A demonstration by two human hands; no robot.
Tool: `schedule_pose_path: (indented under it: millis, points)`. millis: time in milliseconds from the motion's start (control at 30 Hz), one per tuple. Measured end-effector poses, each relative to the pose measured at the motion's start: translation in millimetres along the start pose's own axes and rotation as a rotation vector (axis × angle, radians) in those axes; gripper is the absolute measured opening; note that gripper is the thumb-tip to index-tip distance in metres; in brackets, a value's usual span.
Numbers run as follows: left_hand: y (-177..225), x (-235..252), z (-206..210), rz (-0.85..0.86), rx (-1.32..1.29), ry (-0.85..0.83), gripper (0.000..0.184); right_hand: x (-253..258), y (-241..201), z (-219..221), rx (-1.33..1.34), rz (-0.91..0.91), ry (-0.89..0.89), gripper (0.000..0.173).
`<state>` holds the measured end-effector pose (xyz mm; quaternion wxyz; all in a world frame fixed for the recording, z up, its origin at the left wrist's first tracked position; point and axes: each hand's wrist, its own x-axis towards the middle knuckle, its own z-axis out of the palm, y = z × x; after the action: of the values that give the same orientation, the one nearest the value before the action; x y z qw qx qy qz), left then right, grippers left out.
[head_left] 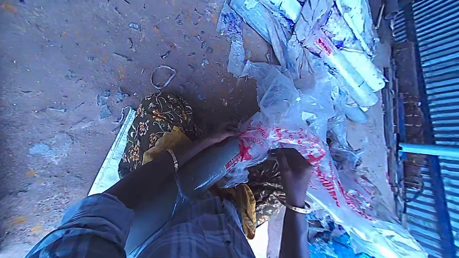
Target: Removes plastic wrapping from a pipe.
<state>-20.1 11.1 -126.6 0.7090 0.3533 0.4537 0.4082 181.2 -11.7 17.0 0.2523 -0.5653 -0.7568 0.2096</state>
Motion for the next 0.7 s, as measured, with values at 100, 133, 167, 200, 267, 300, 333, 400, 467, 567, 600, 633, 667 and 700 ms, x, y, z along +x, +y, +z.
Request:
schedule_pose_path:
  millis: [100, 133, 167, 200, 267, 300, 333, 400, 467, 567, 600, 633, 667, 700]
  points:
    - [-21, 2, -14, -0.127, 0.054, -0.215, 0.040, 24, -5, -1, -0.092, -0.045, 0.112, 0.025]
    - [-23, 2, -21, -0.161, 0.047, -0.280, 0.043, 32, -3, 0, -0.119, -0.018, 0.171, 0.031]
    - [-17, -3, -23, -0.207, 0.045, -0.294, 0.042, 41, 1, -1, -0.162, 0.038, 0.231, 0.042]
    - [-12, -7, -24, -0.237, 0.058, -0.279, 0.038, 50, 8, -1, -0.212, 0.116, 0.284, 0.060]
    - [-5, -14, -25, -0.218, 0.116, -0.320, 0.037, 70, 31, -1, -0.294, 0.338, 0.309, 0.097]
    - [-3, -14, -25, -0.157, 0.156, -0.370, 0.039, 81, 44, 0, -0.292, 0.456, 0.278, 0.110]
    - [-4, -10, -22, -0.095, 0.189, -0.429, 0.041, 91, 55, 3, -0.264, 0.553, 0.227, 0.117]
    - [12, -12, -5, -0.114, 0.285, -0.387, 0.040, 109, 68, 10, -0.180, 0.664, 0.090, 0.121]
    - [32, -22, 13, -0.260, 0.395, -0.248, 0.055, 120, 76, 19, -0.141, 0.668, -0.049, 0.112]
    - [41, -30, 20, -0.314, 0.501, -0.116, 0.073, 130, 75, 18, -0.044, 0.562, 0.020, 0.056]
    - [44, -33, 19, -0.299, 0.549, -0.076, 0.081, 135, 76, 13, 0.027, 0.501, 0.111, 0.041]
    - [49, -37, 17, -0.290, 0.634, -0.032, 0.089, 139, 80, 6, 0.105, 0.444, 0.227, 0.031]
    - [58, -40, 15, -0.300, 0.735, 0.009, 0.097, 145, 82, -5, 0.191, 0.409, 0.351, 0.024]
    - [68, -42, 14, -0.329, 0.836, 0.060, 0.102, 151, 81, -19, 0.280, 0.384, 0.479, 0.019]
